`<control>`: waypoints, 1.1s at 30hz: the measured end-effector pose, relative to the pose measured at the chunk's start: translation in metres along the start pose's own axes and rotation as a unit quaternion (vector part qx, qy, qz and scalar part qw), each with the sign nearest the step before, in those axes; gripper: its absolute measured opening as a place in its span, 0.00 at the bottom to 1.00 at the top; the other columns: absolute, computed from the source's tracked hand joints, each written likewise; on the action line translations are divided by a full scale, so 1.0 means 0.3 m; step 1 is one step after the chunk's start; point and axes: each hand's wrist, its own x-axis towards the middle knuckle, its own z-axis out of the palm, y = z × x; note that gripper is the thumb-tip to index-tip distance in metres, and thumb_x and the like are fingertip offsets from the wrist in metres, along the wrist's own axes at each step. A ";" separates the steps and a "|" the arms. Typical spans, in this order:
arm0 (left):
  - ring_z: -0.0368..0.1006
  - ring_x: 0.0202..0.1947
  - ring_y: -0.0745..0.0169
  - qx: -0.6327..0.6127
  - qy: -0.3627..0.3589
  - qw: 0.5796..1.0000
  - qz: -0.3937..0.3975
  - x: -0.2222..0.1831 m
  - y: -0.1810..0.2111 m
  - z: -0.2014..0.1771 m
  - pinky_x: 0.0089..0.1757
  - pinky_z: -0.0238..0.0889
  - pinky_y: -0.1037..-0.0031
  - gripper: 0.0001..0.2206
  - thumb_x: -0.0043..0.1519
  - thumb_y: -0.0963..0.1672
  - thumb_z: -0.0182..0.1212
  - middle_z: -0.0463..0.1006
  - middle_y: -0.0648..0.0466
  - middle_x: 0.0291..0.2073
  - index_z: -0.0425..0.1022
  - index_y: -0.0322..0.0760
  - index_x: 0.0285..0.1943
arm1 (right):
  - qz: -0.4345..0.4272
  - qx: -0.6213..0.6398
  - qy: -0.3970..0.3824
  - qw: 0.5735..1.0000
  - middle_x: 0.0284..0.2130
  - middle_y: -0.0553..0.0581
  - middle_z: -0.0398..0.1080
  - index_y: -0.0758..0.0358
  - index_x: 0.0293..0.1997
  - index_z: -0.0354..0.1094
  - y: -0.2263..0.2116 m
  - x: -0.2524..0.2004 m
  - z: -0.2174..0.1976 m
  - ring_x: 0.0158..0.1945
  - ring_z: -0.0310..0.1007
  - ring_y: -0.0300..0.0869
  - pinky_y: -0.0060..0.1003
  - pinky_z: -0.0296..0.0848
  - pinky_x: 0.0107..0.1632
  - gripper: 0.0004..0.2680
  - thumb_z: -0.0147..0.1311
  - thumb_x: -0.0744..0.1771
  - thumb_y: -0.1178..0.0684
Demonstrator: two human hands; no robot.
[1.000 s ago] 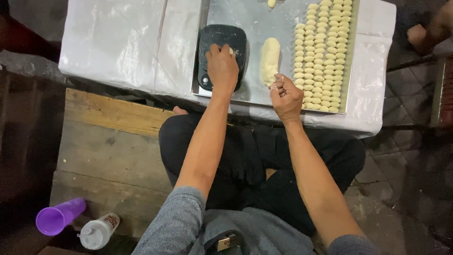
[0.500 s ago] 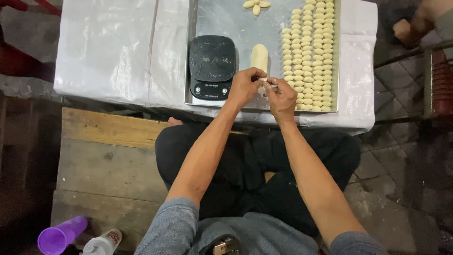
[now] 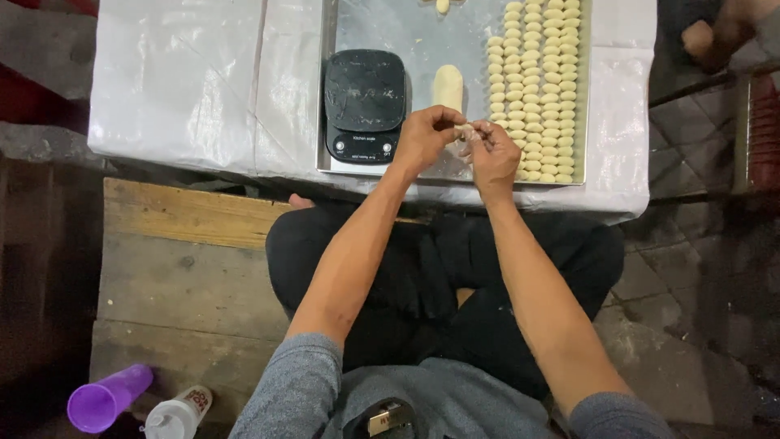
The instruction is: Shaping small pieces of dough into uniform ovals and arranging them on a baking tray
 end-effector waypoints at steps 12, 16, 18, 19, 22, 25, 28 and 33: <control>0.79 0.36 0.60 -0.188 0.036 0.977 -0.093 -0.015 -0.062 0.041 0.37 0.80 0.72 0.12 0.54 0.36 0.74 0.81 0.39 0.35 0.83 0.26 0.46 | 0.084 0.118 -0.068 0.987 0.25 0.66 0.74 0.73 0.43 0.75 0.063 0.033 -0.054 0.23 0.77 0.45 0.36 0.79 0.26 0.06 0.56 0.70 0.58; 0.78 0.39 0.60 -0.208 0.014 0.973 -0.101 -0.025 -0.028 0.050 0.41 0.79 0.71 0.11 0.60 0.37 0.69 0.82 0.36 0.40 0.82 0.26 0.51 | 0.123 0.146 -0.048 0.980 0.26 0.66 0.75 0.70 0.43 0.76 0.089 0.053 -0.059 0.24 0.79 0.45 0.35 0.80 0.27 0.04 0.61 0.68 0.59; 0.78 0.39 0.60 -0.208 0.005 0.974 -0.093 -0.030 -0.011 0.058 0.42 0.79 0.71 0.11 0.61 0.37 0.67 0.82 0.35 0.40 0.82 0.27 0.52 | 0.143 0.159 -0.029 0.977 0.26 0.64 0.75 0.69 0.42 0.76 0.097 0.061 -0.058 0.24 0.79 0.44 0.34 0.80 0.26 0.03 0.62 0.68 0.60; 0.79 0.39 0.62 -0.188 -0.010 0.980 -0.069 -0.034 0.003 0.062 0.41 0.79 0.72 0.14 0.57 0.37 0.72 0.83 0.38 0.40 0.82 0.30 0.53 | 0.146 0.169 -0.027 0.974 0.26 0.62 0.76 0.68 0.44 0.76 0.099 0.065 -0.059 0.25 0.79 0.44 0.33 0.80 0.26 0.04 0.62 0.68 0.60; 0.79 0.39 0.65 -0.135 -0.019 0.990 -0.031 -0.021 -0.041 0.072 0.41 0.78 0.72 0.18 0.54 0.38 0.78 0.81 0.45 0.44 0.83 0.38 0.53 | 0.146 0.176 -0.029 0.973 0.26 0.62 0.75 0.69 0.44 0.74 0.109 0.065 -0.064 0.26 0.79 0.44 0.33 0.79 0.26 0.05 0.64 0.67 0.60; 0.78 0.39 0.67 -0.080 -0.007 0.997 -0.015 -0.017 -0.048 0.075 0.42 0.76 0.72 0.15 0.56 0.40 0.76 0.79 0.49 0.46 0.85 0.44 0.52 | 0.142 0.174 -0.036 0.974 0.26 0.64 0.75 0.68 0.41 0.74 0.064 0.055 -0.060 0.25 0.79 0.46 0.34 0.79 0.26 0.04 0.65 0.67 0.60; 0.79 0.39 0.66 -0.072 0.003 0.997 -0.004 0.000 -0.070 0.070 0.42 0.76 0.72 0.16 0.57 0.38 0.74 0.80 0.50 0.41 0.84 0.41 0.54 | 0.141 0.177 -0.034 0.974 0.26 0.66 0.75 0.68 0.40 0.74 0.032 0.052 -0.057 0.25 0.79 0.45 0.34 0.79 0.26 0.03 0.64 0.68 0.60; 0.80 0.36 0.59 -0.134 -0.011 0.991 -0.006 -0.011 -0.018 0.053 0.40 0.79 0.70 0.13 0.56 0.34 0.72 0.83 0.41 0.36 0.83 0.29 0.50 | 0.146 0.187 -0.030 0.971 0.25 0.66 0.75 0.68 0.40 0.73 0.045 0.051 -0.065 0.23 0.77 0.45 0.35 0.78 0.24 0.04 0.62 0.68 0.59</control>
